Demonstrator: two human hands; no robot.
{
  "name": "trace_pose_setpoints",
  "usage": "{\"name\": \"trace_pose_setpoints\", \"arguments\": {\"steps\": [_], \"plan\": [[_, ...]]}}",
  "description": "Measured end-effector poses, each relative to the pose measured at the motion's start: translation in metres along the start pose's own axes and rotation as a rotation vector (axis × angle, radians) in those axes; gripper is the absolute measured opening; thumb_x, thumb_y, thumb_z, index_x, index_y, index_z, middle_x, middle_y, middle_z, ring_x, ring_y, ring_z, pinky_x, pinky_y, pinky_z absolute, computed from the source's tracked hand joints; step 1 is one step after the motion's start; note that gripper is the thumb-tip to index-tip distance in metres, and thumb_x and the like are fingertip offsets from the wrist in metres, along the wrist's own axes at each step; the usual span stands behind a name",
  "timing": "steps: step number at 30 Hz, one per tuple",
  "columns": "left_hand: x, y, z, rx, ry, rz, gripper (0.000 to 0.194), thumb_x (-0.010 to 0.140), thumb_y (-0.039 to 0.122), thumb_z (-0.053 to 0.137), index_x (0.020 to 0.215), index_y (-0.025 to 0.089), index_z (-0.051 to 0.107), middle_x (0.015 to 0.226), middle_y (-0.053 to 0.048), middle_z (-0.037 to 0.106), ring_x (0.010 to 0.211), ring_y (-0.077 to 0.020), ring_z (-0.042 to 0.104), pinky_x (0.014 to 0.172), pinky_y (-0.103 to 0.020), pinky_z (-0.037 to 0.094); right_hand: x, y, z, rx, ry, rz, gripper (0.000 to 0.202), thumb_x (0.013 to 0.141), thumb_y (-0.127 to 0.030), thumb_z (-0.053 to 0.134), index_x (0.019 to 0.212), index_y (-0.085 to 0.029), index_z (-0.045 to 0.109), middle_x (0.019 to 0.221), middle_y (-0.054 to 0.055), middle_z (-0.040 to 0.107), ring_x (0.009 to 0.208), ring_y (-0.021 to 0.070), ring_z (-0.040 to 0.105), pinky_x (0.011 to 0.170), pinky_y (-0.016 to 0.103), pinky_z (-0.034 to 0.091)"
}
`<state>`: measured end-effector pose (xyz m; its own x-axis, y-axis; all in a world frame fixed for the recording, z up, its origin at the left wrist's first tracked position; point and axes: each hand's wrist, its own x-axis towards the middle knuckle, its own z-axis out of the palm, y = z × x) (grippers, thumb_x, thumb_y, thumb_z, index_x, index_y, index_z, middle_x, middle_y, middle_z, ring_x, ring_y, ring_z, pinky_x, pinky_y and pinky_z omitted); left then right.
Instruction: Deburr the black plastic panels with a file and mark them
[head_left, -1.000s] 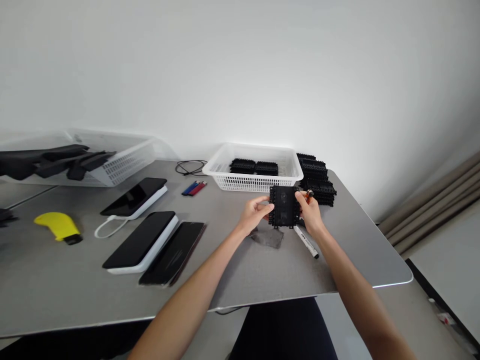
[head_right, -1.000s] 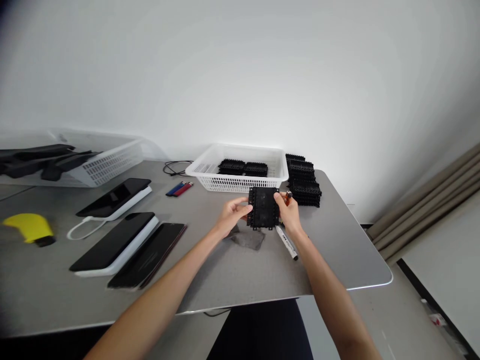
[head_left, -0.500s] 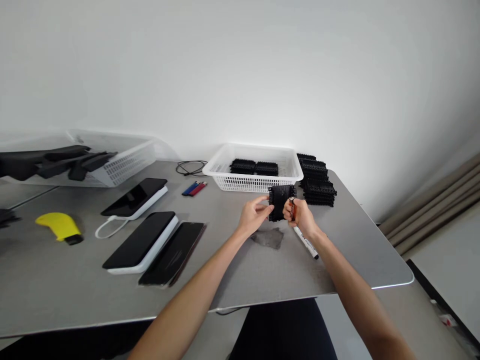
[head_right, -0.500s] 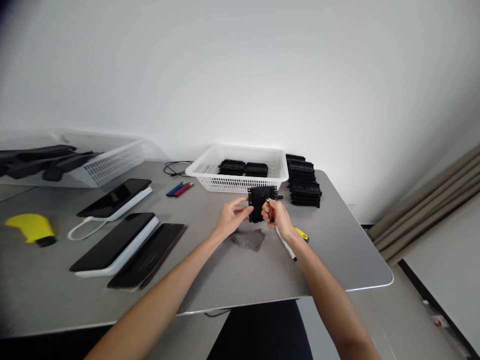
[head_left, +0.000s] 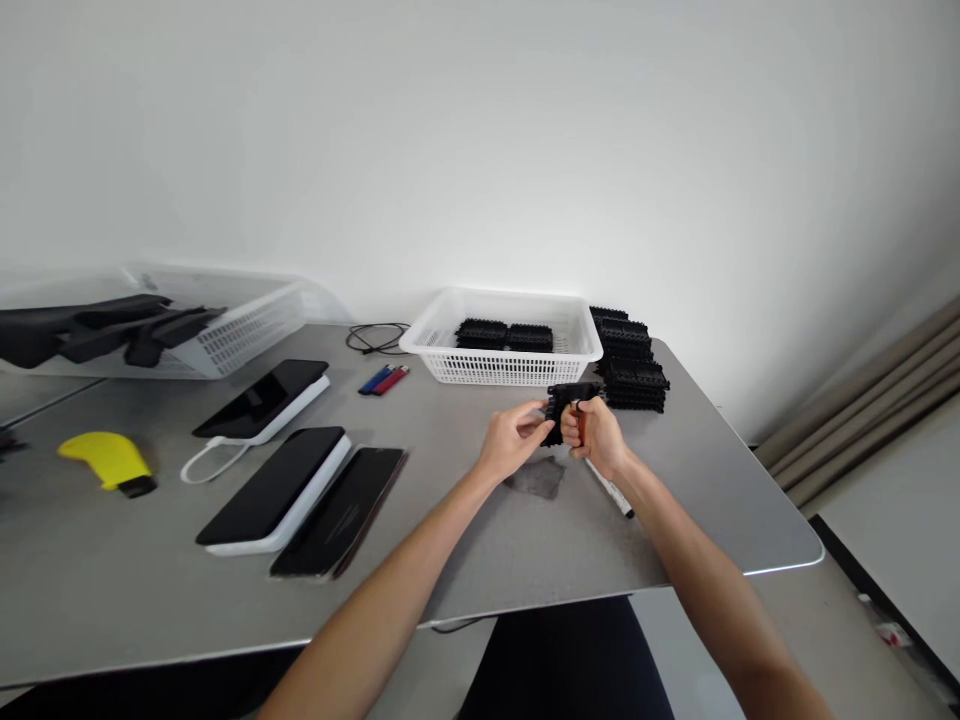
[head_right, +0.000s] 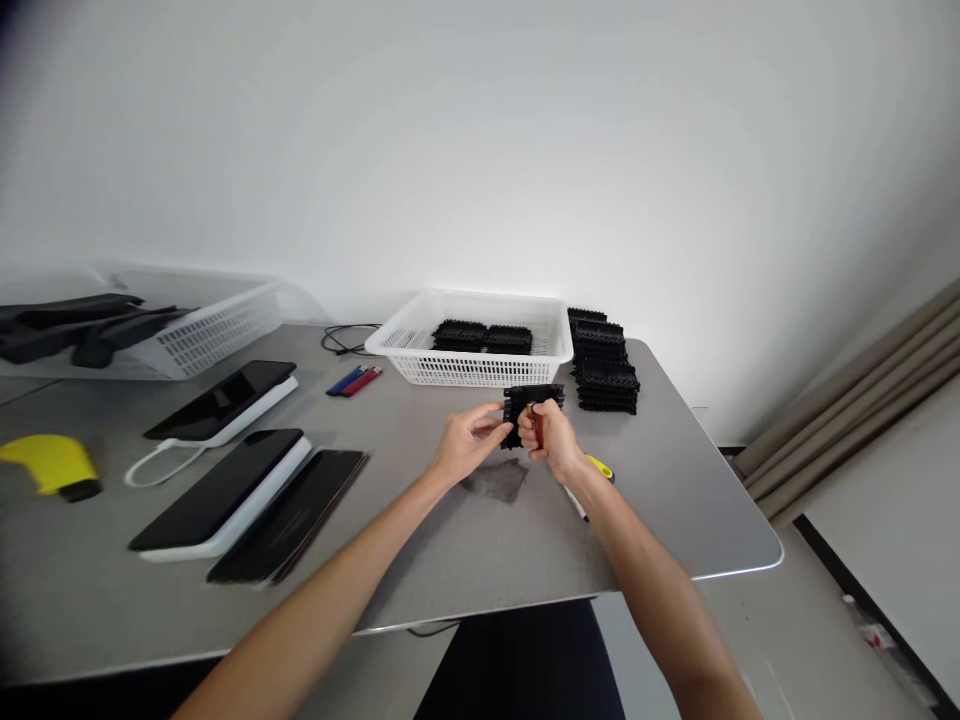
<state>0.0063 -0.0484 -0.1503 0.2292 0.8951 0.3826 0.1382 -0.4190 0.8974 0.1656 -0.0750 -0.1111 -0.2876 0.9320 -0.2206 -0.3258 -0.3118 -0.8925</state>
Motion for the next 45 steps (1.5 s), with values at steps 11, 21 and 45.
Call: {"name": "trace_pose_setpoints", "arguments": {"steps": [11,21,45], "plan": [[-0.001,0.003,-0.001,0.038,0.006,0.026,0.032,0.078,0.034,0.069,0.105,0.017,0.070,0.077,-0.004,0.076,0.065,-0.0197,0.069,0.068,-0.032,0.056,0.000,-0.002,-0.005,0.092,-0.018,0.070,0.019,0.067,-0.040,0.041,0.066,-0.021,0.038,0.059,-0.005,0.028,0.049,0.0094,0.020,0.042,0.020,0.007],[-0.001,0.004,-0.003,0.009,0.034,0.026,0.031,0.076,0.035,0.070,0.103,0.019,0.071,0.075,-0.004,0.075,0.064,-0.0194,0.069,0.067,-0.032,0.056,-0.004,-0.005,-0.008,0.200,0.027,0.035,0.021,0.070,-0.043,0.040,0.068,-0.023,0.037,0.059,-0.005,0.027,0.049,0.0109,0.023,0.042,0.021,0.010],[0.012,-0.009,-0.004,-0.432,0.141,-0.247,0.047,0.067,0.041,0.077,0.103,0.018,0.056,0.066,-0.003,0.071,0.060,-0.0209,0.068,0.061,-0.035,0.058,0.007,0.009,-0.015,-0.313,0.561,-0.498,0.036,0.062,-0.037,0.074,0.084,-0.022,0.049,0.061,-0.009,0.035,0.053,0.0082,0.032,0.045,0.020,0.025]]}}
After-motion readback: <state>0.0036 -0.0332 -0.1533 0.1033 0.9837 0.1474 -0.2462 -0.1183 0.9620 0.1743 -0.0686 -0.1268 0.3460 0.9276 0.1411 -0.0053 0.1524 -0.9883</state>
